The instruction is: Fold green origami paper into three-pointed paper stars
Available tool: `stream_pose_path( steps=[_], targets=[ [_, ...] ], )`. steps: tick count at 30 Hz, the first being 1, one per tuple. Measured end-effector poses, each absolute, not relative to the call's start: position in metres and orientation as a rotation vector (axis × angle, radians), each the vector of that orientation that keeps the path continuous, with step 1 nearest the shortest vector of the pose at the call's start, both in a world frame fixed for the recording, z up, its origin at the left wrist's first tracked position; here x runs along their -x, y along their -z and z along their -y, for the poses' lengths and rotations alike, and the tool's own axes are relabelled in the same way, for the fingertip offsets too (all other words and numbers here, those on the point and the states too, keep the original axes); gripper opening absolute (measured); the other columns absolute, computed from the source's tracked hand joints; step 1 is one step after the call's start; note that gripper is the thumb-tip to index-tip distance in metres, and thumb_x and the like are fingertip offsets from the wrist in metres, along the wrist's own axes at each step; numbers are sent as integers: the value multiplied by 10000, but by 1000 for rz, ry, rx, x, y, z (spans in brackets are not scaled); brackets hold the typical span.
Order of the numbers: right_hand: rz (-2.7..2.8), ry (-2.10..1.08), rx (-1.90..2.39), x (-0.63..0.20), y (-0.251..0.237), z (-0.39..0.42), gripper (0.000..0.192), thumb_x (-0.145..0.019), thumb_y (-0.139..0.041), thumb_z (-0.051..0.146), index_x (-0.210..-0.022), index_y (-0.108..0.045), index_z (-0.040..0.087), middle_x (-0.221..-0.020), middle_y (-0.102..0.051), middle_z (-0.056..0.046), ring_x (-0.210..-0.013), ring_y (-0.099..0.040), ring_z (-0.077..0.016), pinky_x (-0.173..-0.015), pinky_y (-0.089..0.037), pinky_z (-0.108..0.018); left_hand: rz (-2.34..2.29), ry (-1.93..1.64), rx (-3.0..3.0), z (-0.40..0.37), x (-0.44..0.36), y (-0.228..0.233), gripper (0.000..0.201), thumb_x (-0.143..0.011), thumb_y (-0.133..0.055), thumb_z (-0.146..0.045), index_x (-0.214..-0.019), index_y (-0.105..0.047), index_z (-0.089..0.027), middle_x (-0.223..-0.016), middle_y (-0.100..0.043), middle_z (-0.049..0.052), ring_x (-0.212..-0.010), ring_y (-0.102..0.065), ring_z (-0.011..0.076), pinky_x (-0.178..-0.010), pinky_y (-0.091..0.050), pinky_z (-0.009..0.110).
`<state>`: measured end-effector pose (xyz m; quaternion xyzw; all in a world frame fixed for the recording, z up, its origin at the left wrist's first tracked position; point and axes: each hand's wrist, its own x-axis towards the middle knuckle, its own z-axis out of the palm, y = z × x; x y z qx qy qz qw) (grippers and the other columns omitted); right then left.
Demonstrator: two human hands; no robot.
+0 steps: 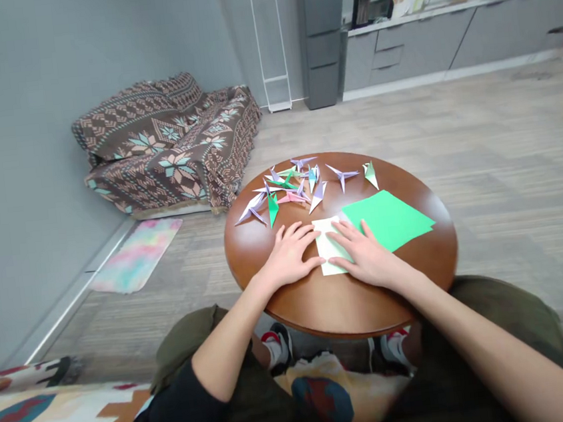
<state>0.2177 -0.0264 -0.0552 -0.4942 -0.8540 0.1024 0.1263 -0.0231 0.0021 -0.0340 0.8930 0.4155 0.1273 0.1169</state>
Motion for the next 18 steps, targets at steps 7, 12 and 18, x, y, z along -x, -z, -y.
stream_pose_path(
  steps=[7, 12, 18],
  targets=[
    [2481, -293, 1444, -217, 56, 26, 646, -1068, -494, 501, -1601, -483, 138, -1750, -292, -237, -1641, -241, -414, -1261, -152, -765, -1233, -336, -2613, -2, 22, 33, 663, -967, -648, -578, -1542, -552, -261, -1649, -510, 130, -1576, -371, 369, -1297, -222, 668],
    [2489, -261, 1452, -216, 55, 27, 646, -1074, -478, 507, -1587, -494, 115, -1747, -295, -243, -1637, -255, -413, -1266, -156, -757, -1244, -335, -2618, -2, 21, 32, 649, -971, -645, -575, -1534, -559, -264, -1645, -513, 131, -1575, -375, 365, -1298, -232, 657],
    [2475, -241, 1441, -215, 56, 28, 628, -1071, -479, 504, -1579, -507, 136, -1741, -311, -247, -1629, -272, -424, -1255, -157, -771, -1233, -342, -2633, -1, 21, 32, 648, -971, -652, -564, -1528, -566, -245, -1635, -525, 135, -1565, -386, 370, -1290, -242, 670]
  ],
)
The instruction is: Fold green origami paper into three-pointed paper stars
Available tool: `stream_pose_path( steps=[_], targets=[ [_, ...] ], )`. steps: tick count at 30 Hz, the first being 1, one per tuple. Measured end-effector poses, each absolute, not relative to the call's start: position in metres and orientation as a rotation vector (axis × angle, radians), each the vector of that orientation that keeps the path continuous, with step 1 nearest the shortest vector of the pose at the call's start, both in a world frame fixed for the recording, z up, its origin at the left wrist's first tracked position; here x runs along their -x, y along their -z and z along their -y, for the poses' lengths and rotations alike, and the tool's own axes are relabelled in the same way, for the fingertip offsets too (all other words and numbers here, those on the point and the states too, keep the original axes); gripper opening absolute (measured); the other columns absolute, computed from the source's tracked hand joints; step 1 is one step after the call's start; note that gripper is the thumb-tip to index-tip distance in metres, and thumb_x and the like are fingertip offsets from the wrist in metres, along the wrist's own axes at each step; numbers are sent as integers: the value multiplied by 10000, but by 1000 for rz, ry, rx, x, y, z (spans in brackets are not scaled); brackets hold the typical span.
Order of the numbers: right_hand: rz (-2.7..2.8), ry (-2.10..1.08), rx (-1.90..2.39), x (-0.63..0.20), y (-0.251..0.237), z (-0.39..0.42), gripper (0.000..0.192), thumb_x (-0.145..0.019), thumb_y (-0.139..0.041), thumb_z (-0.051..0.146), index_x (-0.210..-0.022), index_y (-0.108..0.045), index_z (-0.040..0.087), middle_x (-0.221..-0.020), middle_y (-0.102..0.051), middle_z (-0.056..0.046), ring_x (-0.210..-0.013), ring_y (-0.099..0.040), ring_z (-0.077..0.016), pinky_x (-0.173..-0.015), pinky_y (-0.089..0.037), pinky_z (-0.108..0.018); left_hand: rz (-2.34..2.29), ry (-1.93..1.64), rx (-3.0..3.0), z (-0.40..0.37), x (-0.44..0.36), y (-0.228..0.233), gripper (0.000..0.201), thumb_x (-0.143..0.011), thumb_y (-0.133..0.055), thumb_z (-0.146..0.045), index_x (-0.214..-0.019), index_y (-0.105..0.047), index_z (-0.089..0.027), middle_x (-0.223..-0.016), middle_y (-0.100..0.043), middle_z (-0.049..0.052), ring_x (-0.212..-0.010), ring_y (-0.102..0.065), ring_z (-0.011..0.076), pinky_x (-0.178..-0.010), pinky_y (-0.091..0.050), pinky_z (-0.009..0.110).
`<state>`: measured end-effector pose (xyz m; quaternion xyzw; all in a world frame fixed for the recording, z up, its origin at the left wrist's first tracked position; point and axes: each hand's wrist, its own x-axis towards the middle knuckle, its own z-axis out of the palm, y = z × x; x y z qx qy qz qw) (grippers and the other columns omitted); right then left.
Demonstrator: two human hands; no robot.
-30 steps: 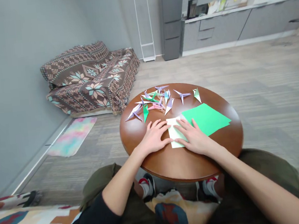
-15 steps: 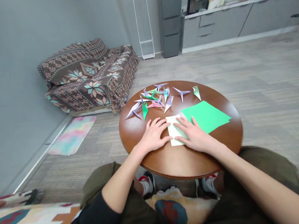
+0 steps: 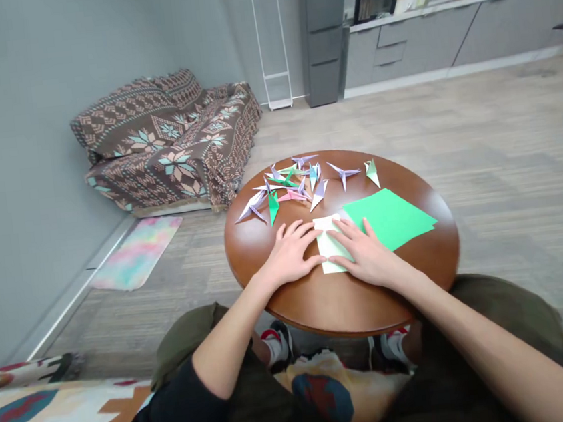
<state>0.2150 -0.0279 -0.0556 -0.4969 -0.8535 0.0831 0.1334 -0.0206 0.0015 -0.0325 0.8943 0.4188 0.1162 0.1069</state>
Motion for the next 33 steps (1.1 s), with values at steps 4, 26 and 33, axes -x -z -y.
stream_pose_path(
  steps=[4, 26, 33],
  targets=[
    [2479, -248, 1445, -215, 56, 28, 627, -1070, -489, 502, -1576, -508, 133, -1740, -313, -250, -1627, -278, -423, -1261, -158, -760, -1233, -348, -2631, -1, 20, 32, 628, -967, -662, -564, -1501, -598, -241, -1627, -532, 140, -1562, -394, 377, -1286, -252, 673],
    [2476, -372, 1353, -224, 44, 33, 574, -1076, -464, 566, -1473, -613, 179, -1683, -441, -222, -1609, -340, -394, -1283, -196, -714, -1267, -422, -2629, 18, 17, 35, 504, -978, -647, -560, -1366, -670, -238, -1549, -597, 124, -1530, -435, 400, -1273, -272, 711],
    [2491, -334, 1385, -220, 52, 34, 682, -1072, -458, 592, -1586, -495, 145, -1743, -305, -254, -1634, -270, -405, -1288, -209, -696, -1264, -427, -2623, 18, 17, 36, 543, -983, -620, -598, -1386, -656, -235, -1551, -594, 129, -1533, -430, 396, -1285, -254, 699]
  ],
)
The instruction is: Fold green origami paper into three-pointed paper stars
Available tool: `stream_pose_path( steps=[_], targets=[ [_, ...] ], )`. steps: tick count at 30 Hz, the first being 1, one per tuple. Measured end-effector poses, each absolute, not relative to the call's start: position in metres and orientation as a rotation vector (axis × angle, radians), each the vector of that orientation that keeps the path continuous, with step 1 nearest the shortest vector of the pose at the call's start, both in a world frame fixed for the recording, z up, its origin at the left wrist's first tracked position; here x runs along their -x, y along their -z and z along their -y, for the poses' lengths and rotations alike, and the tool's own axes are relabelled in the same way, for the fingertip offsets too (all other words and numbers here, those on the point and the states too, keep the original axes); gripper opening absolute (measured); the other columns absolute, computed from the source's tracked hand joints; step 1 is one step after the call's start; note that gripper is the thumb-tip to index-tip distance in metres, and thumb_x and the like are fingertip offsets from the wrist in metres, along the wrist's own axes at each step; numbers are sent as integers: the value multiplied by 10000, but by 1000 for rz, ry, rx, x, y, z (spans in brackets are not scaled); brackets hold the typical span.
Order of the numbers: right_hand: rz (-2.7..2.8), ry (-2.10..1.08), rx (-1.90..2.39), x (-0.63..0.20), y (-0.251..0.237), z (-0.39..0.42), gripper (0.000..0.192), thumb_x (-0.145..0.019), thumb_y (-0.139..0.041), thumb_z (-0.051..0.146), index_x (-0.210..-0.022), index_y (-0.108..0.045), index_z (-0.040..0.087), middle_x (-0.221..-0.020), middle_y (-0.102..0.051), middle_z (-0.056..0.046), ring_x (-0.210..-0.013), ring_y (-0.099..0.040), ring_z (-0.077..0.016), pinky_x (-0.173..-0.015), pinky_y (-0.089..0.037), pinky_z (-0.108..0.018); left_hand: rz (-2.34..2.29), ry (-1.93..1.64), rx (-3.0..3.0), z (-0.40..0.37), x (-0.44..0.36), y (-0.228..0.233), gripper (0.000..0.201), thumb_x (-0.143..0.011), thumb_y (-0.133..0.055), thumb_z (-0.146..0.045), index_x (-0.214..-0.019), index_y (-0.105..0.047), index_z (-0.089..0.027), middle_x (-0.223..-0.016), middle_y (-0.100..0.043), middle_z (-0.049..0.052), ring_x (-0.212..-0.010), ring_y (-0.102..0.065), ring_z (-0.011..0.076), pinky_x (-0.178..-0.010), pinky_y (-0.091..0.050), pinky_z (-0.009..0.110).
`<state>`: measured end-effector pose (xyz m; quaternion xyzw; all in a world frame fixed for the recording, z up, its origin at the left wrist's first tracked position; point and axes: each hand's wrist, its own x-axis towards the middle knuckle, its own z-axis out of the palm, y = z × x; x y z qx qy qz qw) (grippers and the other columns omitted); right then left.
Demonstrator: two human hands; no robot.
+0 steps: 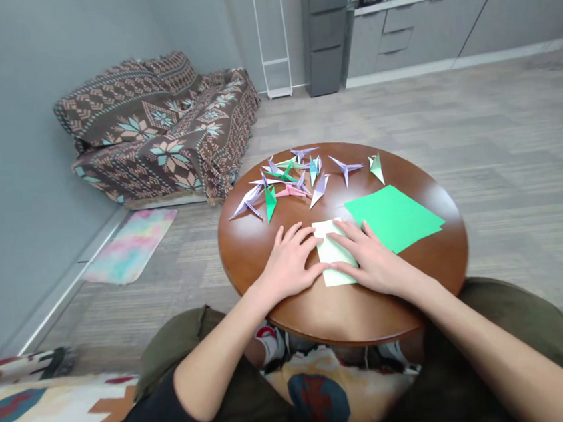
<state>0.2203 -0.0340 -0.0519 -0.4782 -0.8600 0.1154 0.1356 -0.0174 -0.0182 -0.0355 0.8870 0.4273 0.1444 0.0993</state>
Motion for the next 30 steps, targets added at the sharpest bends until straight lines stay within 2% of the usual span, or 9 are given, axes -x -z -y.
stream_pose_path(
  steps=[6, 15, 24, 30],
  targets=[
    [2480, -321, 1363, -222, 56, 35, 684, -1068, -456, 603, -1603, -475, 176, -1744, -311, -243, -1635, -271, -402, -1280, -206, -712, -1276, -433, -2603, 18, 17, 36, 590, -968, -655, -568, -1460, -603, -246, -1543, -586, 147, -1526, -437, 384, -1295, -249, 683],
    [2505, -316, 1385, -222, 53, 35, 655, -1070, -487, 534, -1594, -482, 142, -1752, -284, -249, -1640, -257, -397, -1288, -187, -705, -1252, -433, -2590, 17, 19, 36, 542, -989, -646, -478, -1473, -582, -244, -1568, -567, 139, -1543, -419, 376, -1302, -244, 670],
    [2507, -300, 1403, -220, 53, 35, 648, -1067, -492, 532, -1584, -493, 143, -1751, -293, -241, -1633, -273, -405, -1282, -196, -708, -1254, -421, -2614, 17, 19, 38, 537, -998, -634, -478, -1463, -598, -213, -1570, -571, 147, -1540, -424, 380, -1299, -250, 674],
    [2499, -286, 1387, -221, 56, 35, 635, -1066, -482, 527, -1592, -489, 170, -1749, -304, -235, -1637, -267, -399, -1281, -179, -714, -1258, -434, -2587, 16, 19, 37, 522, -975, -664, -475, -1435, -629, -232, -1589, -557, 141, -1543, -423, 388, -1292, -252, 687]
  ],
)
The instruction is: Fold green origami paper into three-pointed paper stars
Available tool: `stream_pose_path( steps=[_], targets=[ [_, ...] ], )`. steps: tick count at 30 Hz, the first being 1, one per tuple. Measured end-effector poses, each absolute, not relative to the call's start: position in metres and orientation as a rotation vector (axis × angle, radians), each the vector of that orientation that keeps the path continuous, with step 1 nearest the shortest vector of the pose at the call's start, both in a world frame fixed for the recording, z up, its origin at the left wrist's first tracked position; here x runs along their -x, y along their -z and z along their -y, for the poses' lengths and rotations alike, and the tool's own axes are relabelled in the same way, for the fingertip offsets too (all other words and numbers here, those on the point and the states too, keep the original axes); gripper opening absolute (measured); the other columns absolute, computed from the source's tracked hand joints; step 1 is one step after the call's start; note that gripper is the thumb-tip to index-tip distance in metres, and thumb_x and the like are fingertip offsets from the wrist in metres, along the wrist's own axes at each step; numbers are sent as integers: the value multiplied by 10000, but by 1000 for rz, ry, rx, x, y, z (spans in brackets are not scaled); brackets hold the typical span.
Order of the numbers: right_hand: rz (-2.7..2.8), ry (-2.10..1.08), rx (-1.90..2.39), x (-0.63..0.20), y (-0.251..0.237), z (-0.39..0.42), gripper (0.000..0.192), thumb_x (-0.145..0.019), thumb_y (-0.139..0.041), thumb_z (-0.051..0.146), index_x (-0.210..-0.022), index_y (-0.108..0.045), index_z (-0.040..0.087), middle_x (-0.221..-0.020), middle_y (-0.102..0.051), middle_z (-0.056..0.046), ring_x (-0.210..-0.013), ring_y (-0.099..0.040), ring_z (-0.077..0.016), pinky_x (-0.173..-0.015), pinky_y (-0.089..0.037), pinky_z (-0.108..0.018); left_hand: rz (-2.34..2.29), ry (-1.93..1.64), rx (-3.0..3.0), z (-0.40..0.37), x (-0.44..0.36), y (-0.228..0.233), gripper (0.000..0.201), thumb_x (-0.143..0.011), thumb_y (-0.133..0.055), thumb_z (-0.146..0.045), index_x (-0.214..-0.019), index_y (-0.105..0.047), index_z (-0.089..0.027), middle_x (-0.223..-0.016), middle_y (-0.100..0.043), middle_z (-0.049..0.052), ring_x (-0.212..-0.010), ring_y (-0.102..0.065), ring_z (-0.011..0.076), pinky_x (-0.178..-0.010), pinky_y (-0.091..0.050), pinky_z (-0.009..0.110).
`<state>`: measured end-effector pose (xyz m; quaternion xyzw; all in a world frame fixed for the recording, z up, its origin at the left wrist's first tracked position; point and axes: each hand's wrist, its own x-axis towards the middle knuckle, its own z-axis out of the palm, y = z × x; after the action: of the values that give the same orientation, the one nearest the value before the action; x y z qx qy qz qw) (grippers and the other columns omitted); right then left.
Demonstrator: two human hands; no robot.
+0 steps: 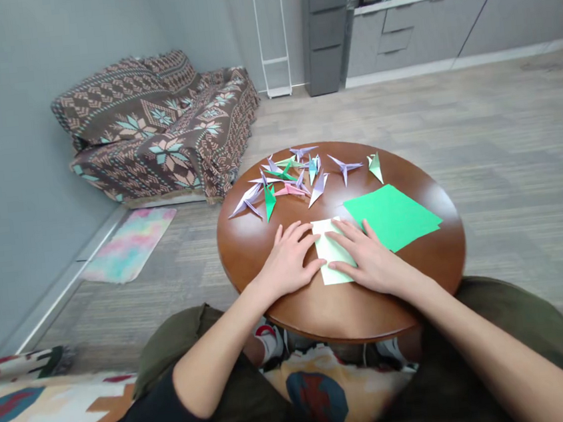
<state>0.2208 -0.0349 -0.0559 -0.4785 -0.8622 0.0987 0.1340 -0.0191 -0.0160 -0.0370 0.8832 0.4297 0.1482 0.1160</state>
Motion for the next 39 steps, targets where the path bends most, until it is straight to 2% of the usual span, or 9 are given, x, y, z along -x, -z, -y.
stream_pose_path(
  steps=[5, 12, 20, 33, 39],
  targets=[
    [2505, -329, 1404, -220, 54, 32, 633, -1066, -482, 515, -1595, -488, 168, -1751, -297, -234, -1639, -255, -405, -1279, -149, -726, -1263, -413, -2598, 13, 19, 33, 531, -974, -657, -502, -1432, -635, -236, -1562, -599, 117, -1524, -445, 382, -1288, -276, 659],
    [2507, -367, 1452, -218, 50, 29, 668, -1062, -506, 518, -1612, -467, 142, -1758, -280, -229, -1645, -230, -409, -1281, -141, -731, -1253, -358, -2591, 12, 19, 29, 582, -953, -659, -494, -1472, -596, -237, -1620, -540, 125, -1555, -407, 372, -1301, -252, 642],
    [2484, -334, 1417, -220, 54, 29, 654, -1063, -475, 543, -1606, -474, 179, -1750, -307, -226, -1637, -262, -407, -1275, -160, -734, -1239, -365, -2565, 11, 22, 33, 649, -945, -670, -532, -1518, -539, -256, -1640, -501, 143, -1577, -377, 364, -1317, -206, 640],
    [2491, -359, 1437, -219, 51, 30, 665, -1055, -502, 520, -1610, -467, 155, -1759, -277, -229, -1643, -240, -409, -1282, -143, -731, -1237, -344, -2561, 10, 22, 33, 673, -944, -683, -529, -1528, -534, -229, -1645, -488, 167, -1579, -368, 376, -1313, -207, 648],
    [2488, -369, 1447, -219, 50, 30, 665, -1053, -508, 517, -1604, -472, 145, -1756, -279, -235, -1641, -243, -412, -1282, -144, -728, -1239, -382, -2559, 9, 22, 33, 669, -929, -713, -516, -1492, -560, -190, -1593, -528, 179, -1527, -433, 362, -1308, -248, 626]
  ],
)
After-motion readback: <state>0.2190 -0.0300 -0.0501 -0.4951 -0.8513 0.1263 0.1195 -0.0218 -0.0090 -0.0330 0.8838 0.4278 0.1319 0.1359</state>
